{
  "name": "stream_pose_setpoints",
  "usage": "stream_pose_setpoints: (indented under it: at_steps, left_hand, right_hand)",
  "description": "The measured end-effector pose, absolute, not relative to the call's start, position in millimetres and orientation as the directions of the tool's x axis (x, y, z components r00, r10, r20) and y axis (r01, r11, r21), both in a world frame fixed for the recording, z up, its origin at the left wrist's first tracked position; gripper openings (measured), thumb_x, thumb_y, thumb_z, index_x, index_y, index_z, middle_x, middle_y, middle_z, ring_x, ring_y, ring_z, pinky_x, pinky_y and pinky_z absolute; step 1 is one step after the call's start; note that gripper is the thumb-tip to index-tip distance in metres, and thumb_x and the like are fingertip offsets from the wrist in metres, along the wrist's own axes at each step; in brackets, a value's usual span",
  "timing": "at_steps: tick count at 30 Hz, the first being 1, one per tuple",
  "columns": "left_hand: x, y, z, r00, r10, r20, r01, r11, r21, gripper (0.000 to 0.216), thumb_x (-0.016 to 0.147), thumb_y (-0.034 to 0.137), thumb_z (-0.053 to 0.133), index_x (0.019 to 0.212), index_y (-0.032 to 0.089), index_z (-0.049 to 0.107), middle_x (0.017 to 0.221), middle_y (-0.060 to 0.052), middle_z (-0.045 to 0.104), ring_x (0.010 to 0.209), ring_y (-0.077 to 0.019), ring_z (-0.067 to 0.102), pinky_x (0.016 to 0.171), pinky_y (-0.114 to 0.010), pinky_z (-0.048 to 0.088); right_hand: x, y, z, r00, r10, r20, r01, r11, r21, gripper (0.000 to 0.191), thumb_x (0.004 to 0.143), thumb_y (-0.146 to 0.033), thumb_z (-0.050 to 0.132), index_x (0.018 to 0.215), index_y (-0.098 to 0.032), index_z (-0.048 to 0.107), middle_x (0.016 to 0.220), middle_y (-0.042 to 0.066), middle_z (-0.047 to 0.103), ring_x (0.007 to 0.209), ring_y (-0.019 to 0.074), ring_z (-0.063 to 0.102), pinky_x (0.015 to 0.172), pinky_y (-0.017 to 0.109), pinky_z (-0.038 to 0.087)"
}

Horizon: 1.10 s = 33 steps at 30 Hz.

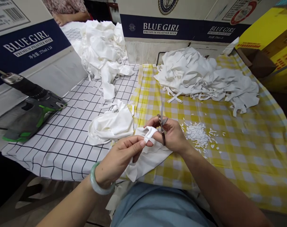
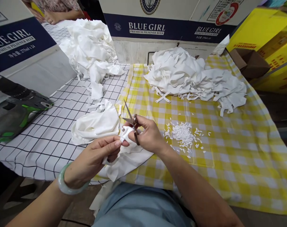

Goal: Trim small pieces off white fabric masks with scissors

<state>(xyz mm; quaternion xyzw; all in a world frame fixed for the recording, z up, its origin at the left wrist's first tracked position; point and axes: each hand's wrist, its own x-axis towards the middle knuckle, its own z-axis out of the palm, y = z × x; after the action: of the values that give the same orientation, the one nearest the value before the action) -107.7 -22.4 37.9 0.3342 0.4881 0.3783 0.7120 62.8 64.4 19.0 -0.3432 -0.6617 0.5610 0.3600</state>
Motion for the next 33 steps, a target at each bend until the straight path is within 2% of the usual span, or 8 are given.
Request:
stream_pose_setpoints:
  at_steps: [4, 8, 12, 14, 18, 21, 27, 33]
  left_hand:
    - [-113, -21, 42, 0.322, 0.846, -0.424, -0.048, 0.462, 0.886, 0.034, 0.089, 0.046, 0.062, 0.101, 0.017, 0.074, 0.056, 0.006, 0.032, 0.052, -0.0066, 0.027, 0.048, -0.021, 0.020]
    - [-108, -23, 54, 0.342, 0.899, -0.273, 0.051, 0.273, 0.961, 0.027, 0.093, 0.038, 0.059, 0.095, 0.019, 0.077, 0.069, -0.001, 0.052, 0.067, -0.0130, 0.049, 0.063, -0.025, 0.041]
    - [-98, -26, 56, 0.024, 0.985, 0.173, 0.336, -0.171, 0.926, 0.017, 0.090, 0.021, 0.061, 0.094, 0.023, 0.077, 0.105, -0.008, 0.056, 0.108, -0.0231, 0.051, 0.097, -0.037, 0.039]
    - [-94, -24, 54, -0.089, 0.961, 0.263, 0.330, -0.221, 0.918, 0.016, 0.090, 0.019, 0.060, 0.091, 0.023, 0.076, 0.115, -0.009, 0.054, 0.116, -0.0243, 0.047, 0.103, -0.037, 0.036]
    - [-92, -14, 45, -0.141, 0.990, 0.014, -0.179, -0.039, 0.983, 0.023, 0.096, 0.025, 0.053, 0.084, 0.019, 0.072, 0.106, -0.006, 0.055, 0.073, -0.0116, 0.051, 0.070, -0.027, 0.044]
    - [-93, -11, 37, -0.155, 0.985, -0.078, -0.293, 0.029, 0.956, 0.022, 0.095, 0.026, 0.054, 0.081, 0.017, 0.069, 0.103, -0.002, 0.050, 0.057, -0.0048, 0.038, 0.055, -0.024, 0.035]
    - [-82, -15, 20, -0.099, 0.989, -0.114, -0.217, 0.091, 0.972, 0.026, 0.094, 0.030, 0.055, 0.075, 0.017, 0.068, 0.100, -0.004, 0.052, 0.063, -0.0087, 0.039, 0.056, -0.024, 0.033]
    - [-70, -13, 16, -0.040, 0.996, -0.084, -0.201, 0.075, 0.977, 0.027, 0.091, 0.031, 0.059, 0.068, 0.019, 0.066, 0.096, -0.007, 0.053, 0.093, -0.0195, 0.049, 0.065, -0.026, 0.039]
  right_hand:
    - [64, 69, 26, -0.531, 0.835, 0.148, 0.050, 0.205, -0.977, 0.023, 0.067, -0.006, 0.061, 0.085, -0.019, 0.067, 0.086, 0.001, 0.069, 0.075, 0.0148, 0.061, 0.076, 0.030, 0.050]
    - [61, 72, 27, -0.551, 0.822, 0.143, 0.067, 0.215, -0.974, 0.024, 0.065, -0.006, 0.062, 0.085, -0.018, 0.066, 0.093, 0.003, 0.070, 0.087, 0.0186, 0.063, 0.082, 0.032, 0.049]
    - [47, 62, 14, -0.564, 0.826, 0.000, 0.015, 0.010, -1.000, 0.021, 0.064, -0.022, 0.076, 0.080, -0.018, 0.063, 0.079, 0.000, 0.066, 0.074, 0.0159, 0.060, 0.069, 0.028, 0.049]
    - [36, 50, 4, -0.556, 0.829, -0.067, -0.064, -0.123, -0.990, 0.026, 0.068, -0.036, 0.077, 0.077, -0.019, 0.059, 0.070, -0.002, 0.060, 0.064, 0.0131, 0.054, 0.061, 0.026, 0.046]
    - [31, 31, -4, -0.609, 0.783, -0.126, -0.054, -0.200, -0.978, 0.035, 0.072, -0.047, 0.074, 0.074, -0.020, 0.051, 0.066, -0.004, 0.051, 0.058, 0.0103, 0.045, 0.056, 0.025, 0.042]
    - [54, 31, 6, -0.633, 0.751, -0.186, 0.172, -0.097, -0.980, 0.032, 0.077, -0.045, 0.071, 0.088, -0.019, 0.055, 0.081, 0.000, 0.057, 0.068, 0.0138, 0.051, 0.063, 0.027, 0.044]
    - [100, 36, 26, -0.606, 0.796, 0.005, 0.524, 0.404, -0.749, 0.040, 0.078, -0.055, 0.069, 0.080, -0.020, 0.051, 0.080, 0.004, 0.057, 0.076, 0.0195, 0.051, 0.071, 0.034, 0.040]
    - [104, 33, 25, -0.656, 0.752, 0.061, 0.533, 0.518, -0.669, 0.046, 0.076, -0.058, 0.069, 0.066, -0.020, 0.046, 0.063, 0.000, 0.053, 0.060, 0.0144, 0.044, 0.063, 0.030, 0.033]
